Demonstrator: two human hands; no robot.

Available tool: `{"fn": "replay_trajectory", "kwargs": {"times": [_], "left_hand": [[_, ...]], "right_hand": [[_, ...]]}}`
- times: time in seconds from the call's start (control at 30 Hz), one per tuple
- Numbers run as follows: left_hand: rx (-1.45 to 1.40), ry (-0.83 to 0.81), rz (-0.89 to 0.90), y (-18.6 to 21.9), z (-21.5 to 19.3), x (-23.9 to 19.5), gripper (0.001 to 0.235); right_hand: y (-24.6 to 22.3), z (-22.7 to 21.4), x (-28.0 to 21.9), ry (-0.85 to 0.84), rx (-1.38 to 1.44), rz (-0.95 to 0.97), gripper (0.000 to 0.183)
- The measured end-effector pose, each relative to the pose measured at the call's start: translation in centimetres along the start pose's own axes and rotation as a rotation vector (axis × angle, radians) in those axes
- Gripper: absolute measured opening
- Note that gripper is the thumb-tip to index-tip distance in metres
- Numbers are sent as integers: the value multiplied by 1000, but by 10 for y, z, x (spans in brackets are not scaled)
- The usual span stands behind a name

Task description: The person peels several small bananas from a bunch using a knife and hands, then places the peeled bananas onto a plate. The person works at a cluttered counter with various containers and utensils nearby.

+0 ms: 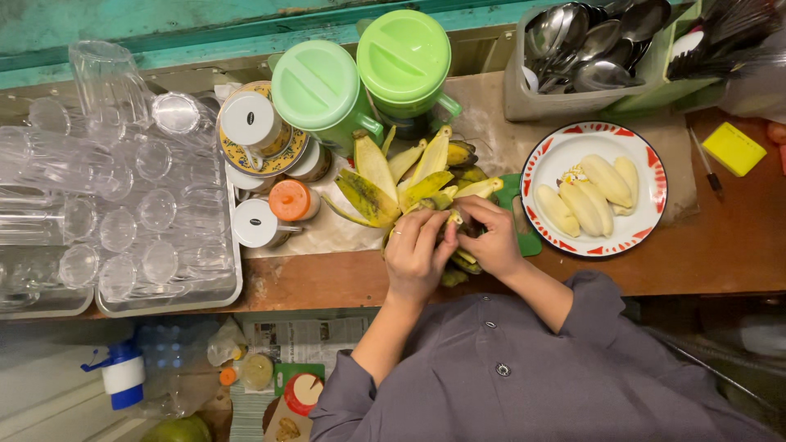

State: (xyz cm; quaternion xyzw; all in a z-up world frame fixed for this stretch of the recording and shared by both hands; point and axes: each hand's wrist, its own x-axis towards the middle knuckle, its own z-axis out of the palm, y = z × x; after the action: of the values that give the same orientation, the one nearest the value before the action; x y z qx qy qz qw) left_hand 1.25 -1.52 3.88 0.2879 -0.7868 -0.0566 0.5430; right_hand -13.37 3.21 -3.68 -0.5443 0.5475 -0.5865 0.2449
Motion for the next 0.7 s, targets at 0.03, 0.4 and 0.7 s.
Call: {"fn": "replay_trajectory", "kwargs": {"times": [0.03, 0.4, 0.7], "left_hand": [[11, 9, 10, 0, 0, 0, 7], [-345, 56, -427, 12, -13, -3, 10], [-444, 189, -868, -7, -27, -34, 16]], "right_hand": [[-3, 0, 1, 0, 2, -11, 27], [-4, 5, -3, 27, 21, -21, 27], [-40, 6, 11, -10, 26, -47, 34]]}}
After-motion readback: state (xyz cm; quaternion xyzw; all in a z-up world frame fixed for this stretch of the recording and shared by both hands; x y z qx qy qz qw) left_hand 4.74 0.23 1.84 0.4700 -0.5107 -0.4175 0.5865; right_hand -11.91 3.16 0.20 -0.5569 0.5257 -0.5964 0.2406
